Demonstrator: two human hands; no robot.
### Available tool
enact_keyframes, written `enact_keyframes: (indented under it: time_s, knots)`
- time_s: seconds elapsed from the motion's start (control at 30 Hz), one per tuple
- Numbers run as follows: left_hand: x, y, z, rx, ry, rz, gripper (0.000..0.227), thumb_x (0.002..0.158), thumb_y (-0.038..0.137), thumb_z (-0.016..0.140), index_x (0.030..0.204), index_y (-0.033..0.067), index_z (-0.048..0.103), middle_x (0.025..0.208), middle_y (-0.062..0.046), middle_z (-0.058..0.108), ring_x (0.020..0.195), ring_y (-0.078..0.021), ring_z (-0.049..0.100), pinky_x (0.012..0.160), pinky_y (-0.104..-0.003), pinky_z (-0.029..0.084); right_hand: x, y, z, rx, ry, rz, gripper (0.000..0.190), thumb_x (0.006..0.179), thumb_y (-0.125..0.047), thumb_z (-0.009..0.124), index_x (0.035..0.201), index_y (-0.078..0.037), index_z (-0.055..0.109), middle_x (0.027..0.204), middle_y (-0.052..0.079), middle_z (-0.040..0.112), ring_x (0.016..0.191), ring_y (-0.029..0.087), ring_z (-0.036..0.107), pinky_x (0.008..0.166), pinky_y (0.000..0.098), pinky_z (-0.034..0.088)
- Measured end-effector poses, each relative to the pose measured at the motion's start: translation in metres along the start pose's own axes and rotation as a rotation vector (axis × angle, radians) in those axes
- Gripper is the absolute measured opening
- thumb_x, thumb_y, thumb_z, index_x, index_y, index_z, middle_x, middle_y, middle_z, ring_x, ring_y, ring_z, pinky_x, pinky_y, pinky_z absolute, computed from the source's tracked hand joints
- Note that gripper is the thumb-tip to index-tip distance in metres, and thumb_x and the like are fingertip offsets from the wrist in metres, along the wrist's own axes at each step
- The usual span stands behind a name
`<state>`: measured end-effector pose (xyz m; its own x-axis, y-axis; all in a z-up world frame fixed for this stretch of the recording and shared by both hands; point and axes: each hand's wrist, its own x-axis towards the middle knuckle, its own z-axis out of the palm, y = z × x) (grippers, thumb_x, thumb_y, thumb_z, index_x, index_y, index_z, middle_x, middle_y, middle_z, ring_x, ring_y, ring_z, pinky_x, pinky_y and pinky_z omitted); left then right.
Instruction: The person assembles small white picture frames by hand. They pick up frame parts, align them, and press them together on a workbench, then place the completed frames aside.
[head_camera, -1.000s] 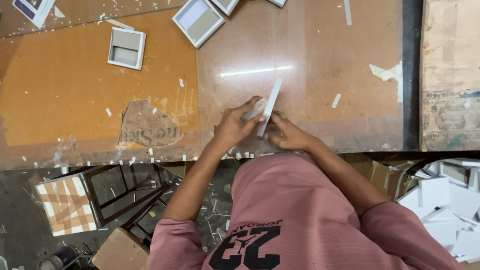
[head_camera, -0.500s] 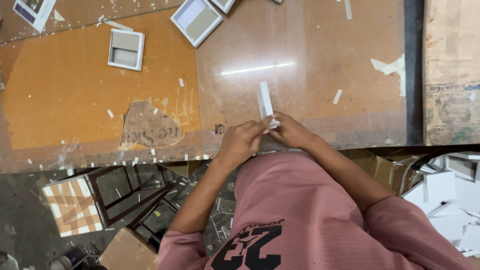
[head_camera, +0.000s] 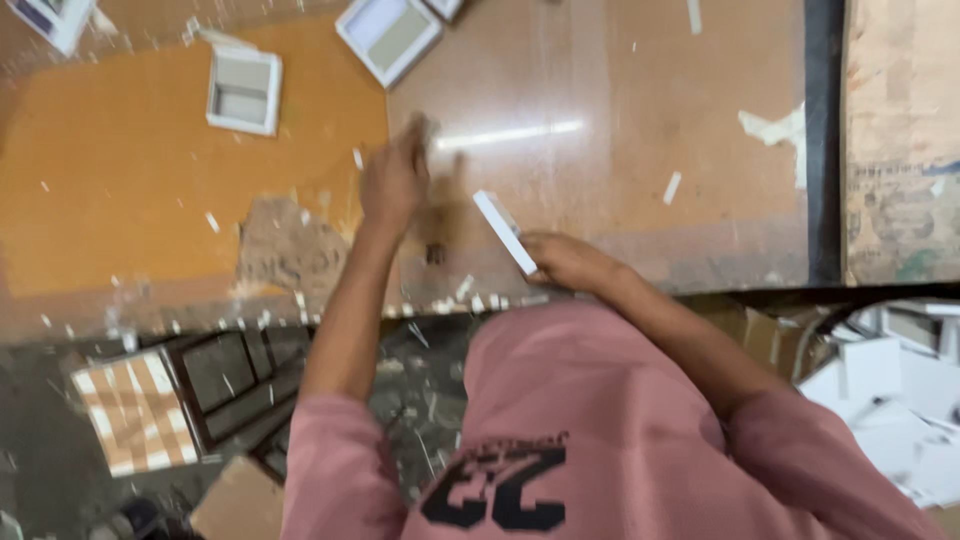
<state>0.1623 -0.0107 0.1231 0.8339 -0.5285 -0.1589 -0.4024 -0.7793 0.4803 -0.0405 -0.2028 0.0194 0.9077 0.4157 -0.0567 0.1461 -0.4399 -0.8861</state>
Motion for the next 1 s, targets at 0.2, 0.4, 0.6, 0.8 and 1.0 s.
enact_keyframes:
  time_s: [0.2,0.4,0.6,0.8,1.0]
  knots:
    - [-0.041,-0.008,0.045,-0.617,-0.216,0.052,0.05,0.085,0.023,0.082,0.125,-0.0003,0.065,0.098,-0.013,0.074,0.09,-0.0171,0.069,0.081,-0.033,0.057,0.002,-0.013,-0.013,-0.271,0.025,-0.122,0.03,0.077,-0.014,0.074,0.104,-0.001,0.07,0.116,0.015,0.067,0.114,0.035,0.06,0.1,0.0427,0.048]
    - [-0.088,0.038,0.048,-0.642,-0.086,0.171,0.043,0.084,0.015,0.084,0.122,-0.0003,0.071,0.101,-0.01,0.076,0.088,-0.0158,0.073,0.077,-0.033,0.058,-0.006,-0.03,-0.041,-0.246,0.042,-0.092,0.068,0.056,-0.027,0.089,0.115,-0.001,0.071,0.112,0.019,0.066,0.111,0.038,0.056,0.106,0.0477,0.038]
    - [-0.146,0.052,0.092,-0.419,0.054,0.23,0.047,0.084,0.007,0.078,0.129,0.0014,0.069,0.089,-0.017,0.072,0.076,-0.0255,0.073,0.068,-0.038,0.058,-0.03,-0.018,-0.006,0.714,-0.132,0.126,0.081,0.074,-0.026,0.087,0.143,-0.002,0.05,0.133,0.014,0.062,0.125,0.024,0.057,0.11,0.0392,0.045]
    - [-0.16,0.061,0.095,-0.608,0.211,0.294,0.047,0.087,0.002,0.073,0.134,0.0024,0.064,0.116,-0.02,0.074,0.1,-0.0292,0.077,0.083,-0.036,0.063,-0.034,0.007,0.03,0.791,0.039,0.114,0.089,0.091,-0.045,0.073,0.157,-0.004,0.029,0.144,0.015,0.051,0.132,0.024,0.047,0.111,0.0419,0.04]
    - [-0.136,0.067,0.07,-0.556,0.164,0.26,0.052,0.098,-0.007,0.054,0.149,-0.0046,0.042,0.125,-0.029,0.065,0.108,-0.0386,0.069,0.088,-0.041,0.059,-0.025,0.035,0.03,0.514,0.332,0.089,0.1,0.094,-0.086,0.025,0.143,-0.002,0.046,0.138,0.016,0.051,0.132,0.03,0.047,0.113,0.0455,0.037]
